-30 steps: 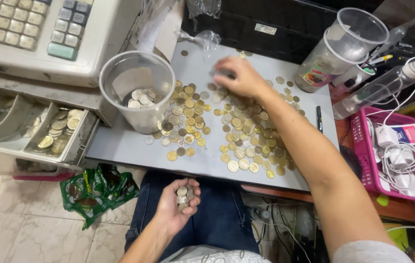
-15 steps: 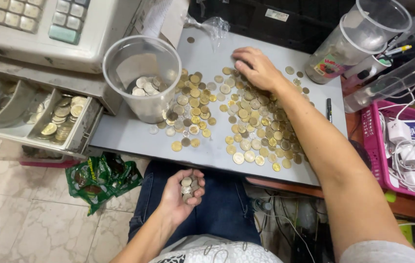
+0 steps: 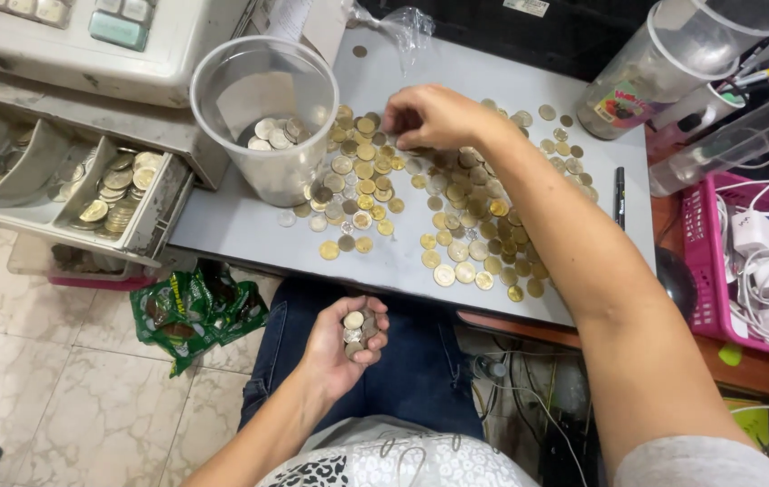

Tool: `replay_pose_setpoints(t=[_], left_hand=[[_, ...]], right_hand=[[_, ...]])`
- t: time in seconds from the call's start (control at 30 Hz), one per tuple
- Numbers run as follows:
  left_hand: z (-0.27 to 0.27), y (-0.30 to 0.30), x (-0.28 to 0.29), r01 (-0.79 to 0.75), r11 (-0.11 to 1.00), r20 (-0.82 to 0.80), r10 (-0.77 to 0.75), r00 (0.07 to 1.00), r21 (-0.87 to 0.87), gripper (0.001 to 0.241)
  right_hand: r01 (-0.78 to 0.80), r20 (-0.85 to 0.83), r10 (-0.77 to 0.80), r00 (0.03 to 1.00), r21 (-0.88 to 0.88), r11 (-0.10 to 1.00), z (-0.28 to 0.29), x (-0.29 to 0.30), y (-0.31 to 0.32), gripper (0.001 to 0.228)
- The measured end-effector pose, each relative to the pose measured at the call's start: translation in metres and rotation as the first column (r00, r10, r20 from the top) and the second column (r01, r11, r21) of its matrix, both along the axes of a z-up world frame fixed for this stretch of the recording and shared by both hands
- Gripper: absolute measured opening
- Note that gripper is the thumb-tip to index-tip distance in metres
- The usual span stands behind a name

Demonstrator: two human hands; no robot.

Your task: Sorting and counting a large pile of coins on a desk and placing them into a cash register

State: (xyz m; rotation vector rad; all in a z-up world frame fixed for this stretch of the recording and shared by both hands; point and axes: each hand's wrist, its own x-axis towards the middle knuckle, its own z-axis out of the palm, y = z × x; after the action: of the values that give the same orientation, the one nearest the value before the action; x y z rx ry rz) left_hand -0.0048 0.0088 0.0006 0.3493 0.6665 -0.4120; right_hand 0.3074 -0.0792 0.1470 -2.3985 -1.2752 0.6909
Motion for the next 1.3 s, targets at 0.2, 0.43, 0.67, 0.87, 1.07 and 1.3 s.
replay_pose_setpoints(t=[0.2, 0.43, 0.67, 0.87, 1.07, 1.3], left_hand=[[0.009, -0.001, -0.002, -0.006, 1.0, -0.031, 0.007, 0.999, 0.019, 0.023], [0.008, -0.005, -0.003, 0.014, 0.999, 0.002, -0.014, 1.0, 0.036, 0.026], [0.011, -0.015, -0.002, 0.064, 0.998, 0.018, -0.064, 0.998, -0.002, 0.03], [0.008, -0.016, -0.008, 0.051, 0.999, 0.046, -0.051, 0.998, -0.004, 0.029], [0.006, -0.012, -0.007, 0.043, 0.999, 0.044, -0.044, 0.998, 0.015, 0.028], [0.011, -0.011, -0.005, 0.061, 0.998, 0.037, -0.061, 0.997, 0.027, 0.028]], right_hand=[[0.022, 0.0, -0.022, 1.0, -0.086, 0.996, 0.01, -0.017, 0.006, 0.022], [-0.185, -0.159, 0.232, 0.96, 0.265, 0.946, 0.026, -0.109, -0.026, 0.032], [-0.315, -0.244, 0.39, 0.888, 0.295, 0.902, 0.026, -0.14, -0.036, 0.023], [-0.09, 0.206, 0.049, 0.977, 0.191, 0.977, -0.002, -0.045, -0.04, 0.025], [-0.033, 0.171, 0.03, 0.985, 0.017, 0.999, -0.024, -0.015, -0.022, 0.027], [-0.064, 0.135, 0.084, 0.987, -0.143, 0.988, -0.003, -0.019, -0.01, 0.025]])
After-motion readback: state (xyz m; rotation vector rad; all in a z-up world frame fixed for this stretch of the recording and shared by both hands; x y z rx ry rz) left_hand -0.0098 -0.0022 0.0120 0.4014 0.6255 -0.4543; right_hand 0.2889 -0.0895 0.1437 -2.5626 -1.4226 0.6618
